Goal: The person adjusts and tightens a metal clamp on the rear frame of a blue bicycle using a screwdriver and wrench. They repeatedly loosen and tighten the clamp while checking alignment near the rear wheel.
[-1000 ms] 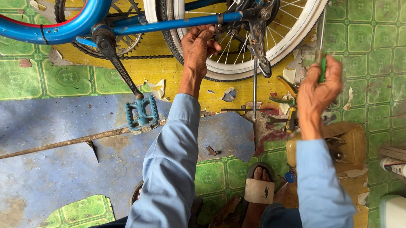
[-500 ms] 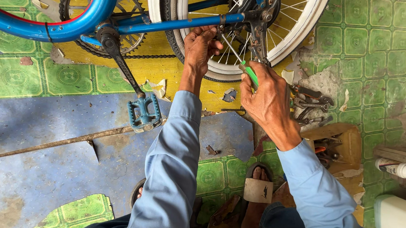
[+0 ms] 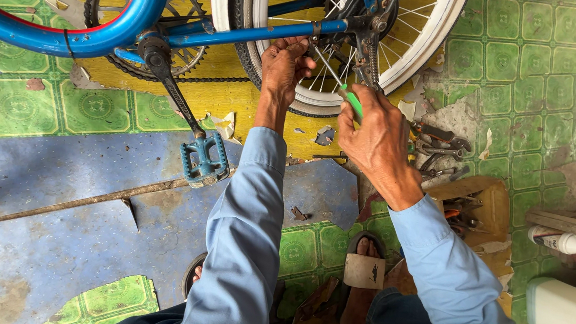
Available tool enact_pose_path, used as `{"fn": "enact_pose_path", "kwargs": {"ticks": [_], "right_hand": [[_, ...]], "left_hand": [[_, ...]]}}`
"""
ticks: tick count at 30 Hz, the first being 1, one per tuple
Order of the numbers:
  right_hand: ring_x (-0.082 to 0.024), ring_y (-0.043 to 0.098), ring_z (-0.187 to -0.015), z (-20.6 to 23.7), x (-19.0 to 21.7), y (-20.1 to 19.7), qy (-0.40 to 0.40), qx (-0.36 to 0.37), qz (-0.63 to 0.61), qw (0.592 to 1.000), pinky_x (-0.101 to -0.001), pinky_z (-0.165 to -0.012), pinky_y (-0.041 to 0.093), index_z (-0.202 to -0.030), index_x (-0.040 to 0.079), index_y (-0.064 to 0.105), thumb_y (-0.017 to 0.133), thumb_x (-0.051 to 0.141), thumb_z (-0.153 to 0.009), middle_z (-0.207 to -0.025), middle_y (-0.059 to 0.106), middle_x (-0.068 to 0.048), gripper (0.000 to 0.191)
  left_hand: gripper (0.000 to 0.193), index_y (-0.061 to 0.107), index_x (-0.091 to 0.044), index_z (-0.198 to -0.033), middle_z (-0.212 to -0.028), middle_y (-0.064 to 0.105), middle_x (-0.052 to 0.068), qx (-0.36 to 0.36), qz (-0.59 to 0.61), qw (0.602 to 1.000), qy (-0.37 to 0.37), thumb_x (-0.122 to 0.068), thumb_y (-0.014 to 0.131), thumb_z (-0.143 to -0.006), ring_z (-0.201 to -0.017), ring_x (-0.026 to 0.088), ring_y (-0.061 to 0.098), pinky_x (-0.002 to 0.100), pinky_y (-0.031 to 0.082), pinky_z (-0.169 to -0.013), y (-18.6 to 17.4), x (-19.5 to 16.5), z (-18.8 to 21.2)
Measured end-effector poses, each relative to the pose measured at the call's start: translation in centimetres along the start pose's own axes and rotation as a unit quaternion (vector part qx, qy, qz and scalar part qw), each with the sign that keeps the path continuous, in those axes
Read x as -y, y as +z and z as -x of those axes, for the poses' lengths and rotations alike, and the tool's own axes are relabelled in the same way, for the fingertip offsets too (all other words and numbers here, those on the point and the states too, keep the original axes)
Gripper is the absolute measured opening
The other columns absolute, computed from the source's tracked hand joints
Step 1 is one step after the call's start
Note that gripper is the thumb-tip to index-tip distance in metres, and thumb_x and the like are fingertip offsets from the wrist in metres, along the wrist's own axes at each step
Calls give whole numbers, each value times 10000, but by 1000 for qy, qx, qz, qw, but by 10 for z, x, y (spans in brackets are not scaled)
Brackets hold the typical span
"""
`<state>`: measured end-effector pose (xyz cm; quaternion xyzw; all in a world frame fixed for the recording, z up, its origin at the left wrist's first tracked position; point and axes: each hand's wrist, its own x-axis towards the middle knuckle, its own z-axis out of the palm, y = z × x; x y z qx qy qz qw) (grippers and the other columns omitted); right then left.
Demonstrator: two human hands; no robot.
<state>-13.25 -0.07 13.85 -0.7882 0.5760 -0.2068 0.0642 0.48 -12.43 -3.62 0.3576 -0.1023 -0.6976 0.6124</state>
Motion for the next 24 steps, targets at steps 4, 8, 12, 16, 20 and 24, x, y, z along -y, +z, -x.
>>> {"fn": "enact_pose_path", "kwargs": {"ticks": [4,8,12,16,20,24], "right_hand": [[-311,719,-615,-8,7,-3,2,47,51,998,-419,-459,562,-1181,-58,647,666,53,-927,-906,722,-238,278],[-278,679,-560,-21,14,-12,-58,84,132,986,-415,-419,521,-1115,-47,619,660,54,-951,-830,684,-230,197],[-275,661,-489,-32,23,-19,-38,164,181,969,-419,-368,506,-1141,-94,589,610,134,-981,-764,673,-226,279],[-273,667,-491,-41,25,-26,30,234,193,952,-438,-389,504,-1181,-75,569,488,192,-1128,-752,680,-209,284],[-350,687,-596,-42,23,-26,4,159,149,976,-457,-453,536,-1087,-83,568,587,220,-1076,-819,664,-276,304],[-450,687,-694,-37,21,-23,-2,127,141,982,-539,-564,545,-1100,-81,558,683,233,-973,-872,670,-297,361]], "left_hand": [[59,682,13,-978,-769,691,84,2,18,1000,-19,27,680,-921,-513,157,681,257,532,-409,-3,-2,-1],[67,694,5,-964,-777,718,88,6,20,999,-33,24,682,-901,-503,146,671,254,527,-399,-3,-4,-3],[61,689,4,-962,-778,708,84,4,17,999,-36,34,689,-909,-505,148,673,256,527,-400,-3,-6,-5],[60,699,9,-961,-770,712,88,-11,5,999,-39,34,689,-908,-492,137,660,249,523,-394,-1,-6,-5],[76,693,6,-966,-764,700,87,-2,37,999,-38,45,672,-904,-498,152,668,264,529,-403,-1,-7,-4],[88,675,-5,-962,-765,690,83,-29,38,996,-69,50,652,-897,-506,160,666,273,526,-416,0,-8,-7]]}}
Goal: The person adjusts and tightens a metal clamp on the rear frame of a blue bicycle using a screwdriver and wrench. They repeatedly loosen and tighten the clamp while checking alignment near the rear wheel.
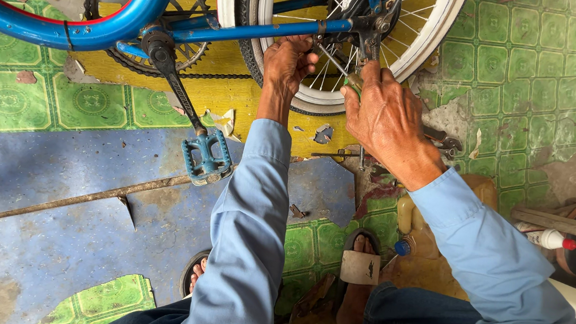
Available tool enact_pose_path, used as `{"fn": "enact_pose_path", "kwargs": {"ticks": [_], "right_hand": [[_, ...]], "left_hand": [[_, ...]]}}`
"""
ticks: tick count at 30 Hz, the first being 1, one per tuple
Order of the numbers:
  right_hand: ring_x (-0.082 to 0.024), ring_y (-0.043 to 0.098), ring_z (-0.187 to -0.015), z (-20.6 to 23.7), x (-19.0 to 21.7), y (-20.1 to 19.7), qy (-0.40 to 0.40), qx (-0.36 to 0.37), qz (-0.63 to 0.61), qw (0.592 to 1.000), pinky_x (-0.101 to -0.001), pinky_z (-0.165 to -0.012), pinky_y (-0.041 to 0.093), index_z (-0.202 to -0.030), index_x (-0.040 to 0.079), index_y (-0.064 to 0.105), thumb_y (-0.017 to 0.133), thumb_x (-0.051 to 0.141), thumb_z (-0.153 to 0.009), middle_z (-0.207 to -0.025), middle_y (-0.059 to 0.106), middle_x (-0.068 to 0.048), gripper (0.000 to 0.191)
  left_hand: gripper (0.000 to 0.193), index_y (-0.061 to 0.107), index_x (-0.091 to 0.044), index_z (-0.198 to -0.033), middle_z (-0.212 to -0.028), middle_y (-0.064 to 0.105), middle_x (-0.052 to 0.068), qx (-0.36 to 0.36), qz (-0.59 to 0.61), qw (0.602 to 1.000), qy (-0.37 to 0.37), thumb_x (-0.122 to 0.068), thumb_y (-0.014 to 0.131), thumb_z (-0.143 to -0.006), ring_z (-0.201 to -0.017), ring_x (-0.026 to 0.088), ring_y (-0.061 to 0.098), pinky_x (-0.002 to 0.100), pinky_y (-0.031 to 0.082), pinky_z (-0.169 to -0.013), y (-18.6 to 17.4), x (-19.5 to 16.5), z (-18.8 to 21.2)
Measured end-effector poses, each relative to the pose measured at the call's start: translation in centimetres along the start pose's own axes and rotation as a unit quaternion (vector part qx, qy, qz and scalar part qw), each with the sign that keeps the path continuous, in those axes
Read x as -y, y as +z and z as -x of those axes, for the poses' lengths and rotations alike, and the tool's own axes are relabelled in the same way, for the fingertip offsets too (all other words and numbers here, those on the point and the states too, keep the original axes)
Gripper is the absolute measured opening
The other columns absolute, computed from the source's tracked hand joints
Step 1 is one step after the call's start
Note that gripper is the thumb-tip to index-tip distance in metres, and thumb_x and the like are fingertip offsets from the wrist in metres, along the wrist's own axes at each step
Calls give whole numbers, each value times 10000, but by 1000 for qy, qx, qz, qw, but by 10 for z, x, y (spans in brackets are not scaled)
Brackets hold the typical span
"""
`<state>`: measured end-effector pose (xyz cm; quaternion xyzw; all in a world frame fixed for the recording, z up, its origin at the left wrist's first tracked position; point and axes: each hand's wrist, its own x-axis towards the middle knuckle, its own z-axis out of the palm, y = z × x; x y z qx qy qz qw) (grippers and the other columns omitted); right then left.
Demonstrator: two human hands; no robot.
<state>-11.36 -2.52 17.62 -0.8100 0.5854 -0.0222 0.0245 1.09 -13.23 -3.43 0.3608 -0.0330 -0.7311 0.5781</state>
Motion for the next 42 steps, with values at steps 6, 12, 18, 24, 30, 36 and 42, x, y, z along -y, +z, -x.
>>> {"fn": "enact_pose_path", "kwargs": {"ticks": [6,12,18,24,30,36,42], "right_hand": [[-464,694,-756,3,1,2,25,15,-13,999,-554,-638,552,-1087,-44,563,697,220,-983,-909,678,-289,314],[-439,708,-756,1,0,2,4,-3,-42,999,-537,-629,567,-1091,-61,562,741,156,-904,-933,678,-275,338],[-414,715,-735,-2,5,-2,-3,10,6,1000,-519,-591,573,-1042,-54,607,737,133,-872,-934,673,-254,284],[-403,717,-726,-2,12,-10,16,32,34,999,-520,-605,570,-1017,-51,657,696,204,-963,-879,690,-246,263],[-433,714,-753,-6,13,-8,46,78,37,995,-533,-641,568,-1139,-95,595,675,241,-987,-874,677,-303,377],[-416,713,-714,-7,17,-7,-3,23,43,999,-515,-575,560,-1126,-102,584,684,149,-881,-978,653,-298,365],[-345,722,-693,-8,21,-9,59,136,106,983,-467,-592,552,-1172,-35,602,568,299,-1117,-813,686,-227,340]], "left_hand": [[73,667,-21,-931,-768,696,84,-14,2,1000,-19,40,647,-896,-506,164,668,270,516,-406,1,-3,-1],[54,675,-9,-917,-765,708,103,-24,-36,999,4,39,665,-894,-477,160,654,271,497,-371,1,-1,-2],[89,702,19,-998,-817,739,118,33,-38,996,76,25,682,-911,-483,136,649,258,484,-385,-4,8,1],[99,706,22,-1012,-847,751,122,24,-39,995,86,27,691,-914,-498,127,649,247,493,-403,-3,11,0],[88,695,22,-992,-839,754,127,28,-14,996,85,46,671,-911,-499,131,649,253,493,-403,-3,12,2],[87,689,26,-984,-832,750,126,21,-13,997,79,63,666,-908,-483,126,626,250,476,-399,-2,11,3],[108,689,38,-953,-824,742,130,17,1,997,81,108,654,-878,-435,118,538,239,416,-380,-2,10,3]]}}
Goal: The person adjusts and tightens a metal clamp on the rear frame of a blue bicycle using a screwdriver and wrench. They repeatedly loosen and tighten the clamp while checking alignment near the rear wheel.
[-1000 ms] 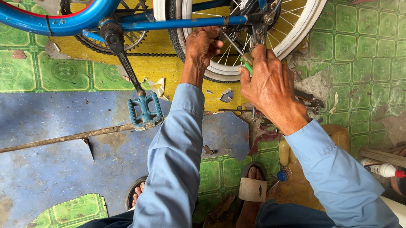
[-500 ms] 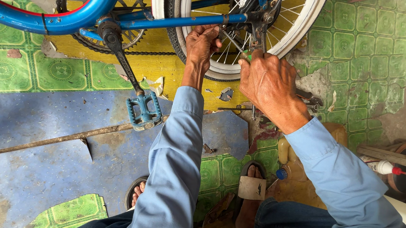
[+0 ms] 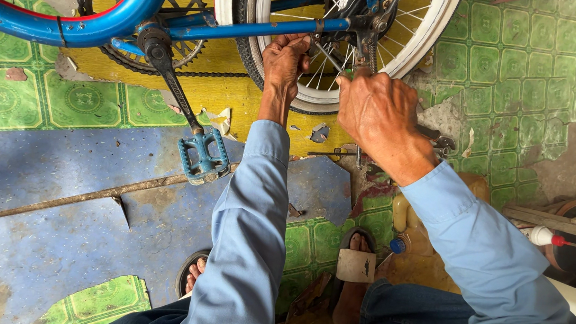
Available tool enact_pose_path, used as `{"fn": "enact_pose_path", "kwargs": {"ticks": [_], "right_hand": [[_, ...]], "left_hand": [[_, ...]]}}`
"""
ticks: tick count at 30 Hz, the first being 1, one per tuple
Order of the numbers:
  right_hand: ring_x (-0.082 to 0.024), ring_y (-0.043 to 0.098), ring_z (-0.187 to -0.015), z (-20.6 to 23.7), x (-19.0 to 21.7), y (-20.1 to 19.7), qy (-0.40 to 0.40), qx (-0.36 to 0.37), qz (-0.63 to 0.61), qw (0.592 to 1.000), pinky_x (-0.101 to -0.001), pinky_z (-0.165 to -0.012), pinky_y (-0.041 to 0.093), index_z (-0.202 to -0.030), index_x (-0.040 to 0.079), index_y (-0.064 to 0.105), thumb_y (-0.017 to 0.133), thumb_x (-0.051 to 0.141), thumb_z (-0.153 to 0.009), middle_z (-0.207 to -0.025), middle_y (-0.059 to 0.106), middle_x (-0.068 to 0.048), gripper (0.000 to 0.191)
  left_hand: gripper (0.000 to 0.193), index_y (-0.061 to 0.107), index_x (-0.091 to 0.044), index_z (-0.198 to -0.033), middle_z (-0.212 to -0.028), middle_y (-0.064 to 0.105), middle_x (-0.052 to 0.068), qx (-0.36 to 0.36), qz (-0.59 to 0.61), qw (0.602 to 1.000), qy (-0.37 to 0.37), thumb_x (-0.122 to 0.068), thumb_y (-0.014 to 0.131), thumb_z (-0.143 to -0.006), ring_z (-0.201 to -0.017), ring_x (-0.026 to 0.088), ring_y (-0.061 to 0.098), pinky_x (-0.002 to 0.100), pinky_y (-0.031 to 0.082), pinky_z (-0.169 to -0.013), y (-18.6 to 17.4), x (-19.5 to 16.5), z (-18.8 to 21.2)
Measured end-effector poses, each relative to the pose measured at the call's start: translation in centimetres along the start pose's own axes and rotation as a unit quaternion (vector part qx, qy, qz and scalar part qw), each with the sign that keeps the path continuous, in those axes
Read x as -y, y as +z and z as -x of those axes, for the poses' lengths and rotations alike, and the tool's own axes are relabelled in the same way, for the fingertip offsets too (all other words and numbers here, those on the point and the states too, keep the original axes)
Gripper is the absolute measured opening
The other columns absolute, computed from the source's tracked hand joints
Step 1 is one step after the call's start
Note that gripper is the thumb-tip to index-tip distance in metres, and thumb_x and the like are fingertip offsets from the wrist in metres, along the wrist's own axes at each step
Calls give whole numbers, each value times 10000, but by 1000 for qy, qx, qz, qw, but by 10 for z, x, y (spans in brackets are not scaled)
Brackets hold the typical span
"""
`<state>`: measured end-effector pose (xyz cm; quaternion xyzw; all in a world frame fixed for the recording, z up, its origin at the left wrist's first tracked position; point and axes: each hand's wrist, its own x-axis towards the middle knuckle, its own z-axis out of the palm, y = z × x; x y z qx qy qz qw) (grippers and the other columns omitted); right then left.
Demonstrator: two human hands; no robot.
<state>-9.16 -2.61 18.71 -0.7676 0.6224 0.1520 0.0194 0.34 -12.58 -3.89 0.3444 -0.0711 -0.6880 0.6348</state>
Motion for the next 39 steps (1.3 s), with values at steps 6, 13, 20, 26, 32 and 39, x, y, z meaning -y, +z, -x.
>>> {"fn": "enact_pose_path", "kwargs": {"ticks": [6,13,20,26,32,39], "right_hand": [[-322,691,-592,-8,-7,8,-100,-161,-20,982,-402,-456,545,-1258,-191,550,662,188,-841,-903,632,-296,574],[-339,715,-704,-2,-2,6,-30,-1,20,999,-485,-609,559,-1050,-4,613,534,306,-1112,-841,675,-223,326],[-384,705,-648,-10,1,0,-76,-122,-29,989,-491,-515,557,-1155,-134,589,619,117,-920,-923,646,-295,345],[-329,708,-711,-11,-1,4,-43,-46,68,996,-517,-649,530,-941,35,644,579,301,-1138,-840,665,-211,338],[-354,680,-606,-19,-11,9,-78,-95,-7,992,-444,-475,561,-1252,-164,533,611,106,-850,-906,575,-285,490],[-299,682,-599,-9,-2,7,-88,-67,63,992,-482,-527,504,-988,2,637,621,270,-1096,-725,643,-183,289]], "left_hand": [[117,688,42,-939,-823,743,139,-1,9,1000,-1,123,638,-870,-435,116,528,242,411,-375,1,-3,2],[118,684,39,-942,-823,740,130,-8,8,1000,-7,124,635,-876,-426,111,521,234,407,-369,2,-3,2],[127,685,48,-949,-834,750,143,-5,13,1000,-4,131,629,-872,-434,115,525,239,401,-373,1,-5,3],[115,687,42,-949,-815,738,129,-2,19,1000,2,121,638,-881,-439,115,528,235,397,-378,1,-4,2],[108,695,40,-939,-784,719,130,-7,-1,1000,3,115,651,-876,-426,109,508,239,391,-361,-1,-2,0],[116,696,36,-929,-792,736,134,-15,10,1000,-4,119,638,-872,-419,106,507,235,393,-358,-4,3,-5]]}}
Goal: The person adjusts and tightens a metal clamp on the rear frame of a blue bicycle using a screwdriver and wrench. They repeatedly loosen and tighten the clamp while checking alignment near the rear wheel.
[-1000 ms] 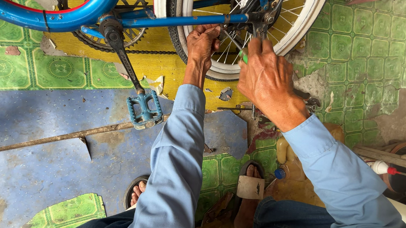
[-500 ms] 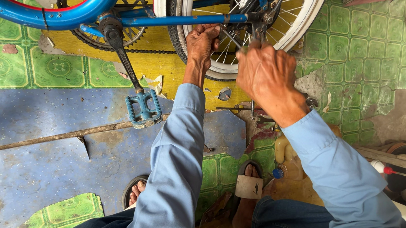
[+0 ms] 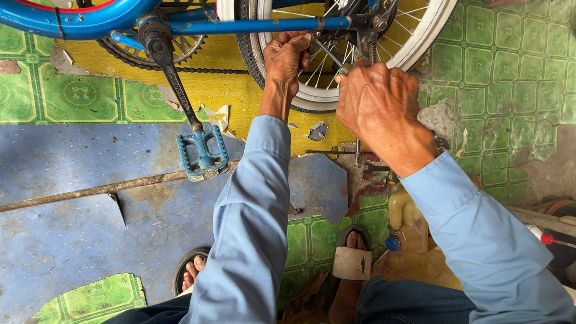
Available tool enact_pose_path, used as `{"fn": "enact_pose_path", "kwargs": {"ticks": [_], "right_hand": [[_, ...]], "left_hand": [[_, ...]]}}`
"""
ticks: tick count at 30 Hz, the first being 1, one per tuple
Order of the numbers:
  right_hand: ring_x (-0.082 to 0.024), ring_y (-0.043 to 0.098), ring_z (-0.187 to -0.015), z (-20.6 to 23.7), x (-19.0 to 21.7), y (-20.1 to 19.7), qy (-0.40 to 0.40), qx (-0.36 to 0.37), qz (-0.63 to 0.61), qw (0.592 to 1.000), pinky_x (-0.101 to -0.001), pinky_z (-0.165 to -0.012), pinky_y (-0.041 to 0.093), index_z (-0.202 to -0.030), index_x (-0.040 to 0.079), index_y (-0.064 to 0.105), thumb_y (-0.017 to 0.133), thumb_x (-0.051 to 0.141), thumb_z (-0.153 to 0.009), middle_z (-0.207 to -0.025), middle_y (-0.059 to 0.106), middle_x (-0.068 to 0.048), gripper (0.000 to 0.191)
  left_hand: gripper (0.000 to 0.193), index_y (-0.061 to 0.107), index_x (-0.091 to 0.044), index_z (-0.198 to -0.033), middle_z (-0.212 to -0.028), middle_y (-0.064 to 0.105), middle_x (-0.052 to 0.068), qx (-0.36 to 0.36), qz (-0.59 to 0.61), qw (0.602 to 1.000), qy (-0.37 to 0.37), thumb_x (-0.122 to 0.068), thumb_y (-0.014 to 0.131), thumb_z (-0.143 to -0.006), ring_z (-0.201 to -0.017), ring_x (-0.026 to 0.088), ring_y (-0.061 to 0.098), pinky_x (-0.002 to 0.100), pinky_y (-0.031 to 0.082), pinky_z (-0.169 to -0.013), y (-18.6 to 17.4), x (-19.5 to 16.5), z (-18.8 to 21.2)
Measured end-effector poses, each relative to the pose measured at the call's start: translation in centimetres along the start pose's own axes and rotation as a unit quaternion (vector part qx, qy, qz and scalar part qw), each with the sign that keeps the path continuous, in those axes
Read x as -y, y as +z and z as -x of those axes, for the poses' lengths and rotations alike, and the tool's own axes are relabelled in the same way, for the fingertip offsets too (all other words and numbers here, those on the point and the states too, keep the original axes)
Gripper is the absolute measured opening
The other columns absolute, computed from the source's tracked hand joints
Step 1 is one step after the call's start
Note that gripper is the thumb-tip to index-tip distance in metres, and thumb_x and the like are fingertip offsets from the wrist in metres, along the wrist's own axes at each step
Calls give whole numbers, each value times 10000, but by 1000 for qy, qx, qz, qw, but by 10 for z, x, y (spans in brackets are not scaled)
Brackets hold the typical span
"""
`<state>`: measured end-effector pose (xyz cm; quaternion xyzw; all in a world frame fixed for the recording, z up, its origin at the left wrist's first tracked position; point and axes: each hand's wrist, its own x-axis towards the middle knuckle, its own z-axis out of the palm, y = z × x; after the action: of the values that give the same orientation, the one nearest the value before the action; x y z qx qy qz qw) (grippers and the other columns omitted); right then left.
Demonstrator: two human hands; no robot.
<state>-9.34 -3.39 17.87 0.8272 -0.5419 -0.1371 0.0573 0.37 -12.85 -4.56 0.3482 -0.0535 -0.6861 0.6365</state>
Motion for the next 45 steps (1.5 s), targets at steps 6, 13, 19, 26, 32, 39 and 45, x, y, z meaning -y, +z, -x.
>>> {"fn": "enact_pose_path", "kwargs": {"ticks": [6,13,19,26,32,39,45], "right_hand": [[-297,669,-540,-5,6,-7,-3,-53,-63,997,-429,-411,500,-1141,-90,591,705,178,-920,-825,675,-236,366],[-266,673,-549,-4,-3,5,14,-36,-72,997,-423,-415,509,-1169,-96,587,692,134,-948,-907,684,-237,335],[-333,702,-622,3,-7,13,0,-84,-102,991,-457,-474,535,-1269,-129,572,715,137,-924,-942,685,-274,458],[-388,720,-713,6,-4,8,8,-85,-116,990,-523,-555,550,-1298,-109,565,739,154,-902,-1002,690,-284,507],[-399,721,-729,2,-2,4,19,-69,-108,991,-529,-574,556,-1280,-109,563,744,168,-907,-984,687,-284,499],[-407,711,-644,2,2,-3,30,-46,-126,991,-521,-547,560,-1190,-121,580,697,192,-944,-786,684,-275,415],[-409,697,-576,-2,5,-8,56,-4,-132,990,-517,-527,556,-1029,-103,660,646,249,-995,-637,654,-268,354]], "left_hand": [[124,699,49,-934,-804,738,143,-1,5,1000,-2,128,633,-865,-424,111,512,239,390,-359,-1,1,-3],[71,699,14,-937,-781,702,89,21,5,1000,-2,63,649,-926,-438,109,555,237,405,-372,-3,-3,6],[90,718,17,-951,-758,719,69,12,-27,1000,-10,-31,644,-932,-448,121,607,246,430,-391,-4,-9,10],[206,735,37,-987,-674,683,89,18,-51,998,12,-144,705,-893,-449,131,605,275,478,-431,-9,-4,11],[241,734,27,-1009,-573,626,32,41,-56,998,-9,-183,770,-895,-445,109,591,245,442,-429,-9,-1,12],[270,756,15,-997,-590,618,5,43,-71,996,12,-221,812,-881,-482,92,597,227,461,-456,-9,1,14],[268,760,35,-1026,-699,707,36,56,-52,997,23,-164,821,-857,-527,88,606,228,484,-487,-9,2,13]]}}
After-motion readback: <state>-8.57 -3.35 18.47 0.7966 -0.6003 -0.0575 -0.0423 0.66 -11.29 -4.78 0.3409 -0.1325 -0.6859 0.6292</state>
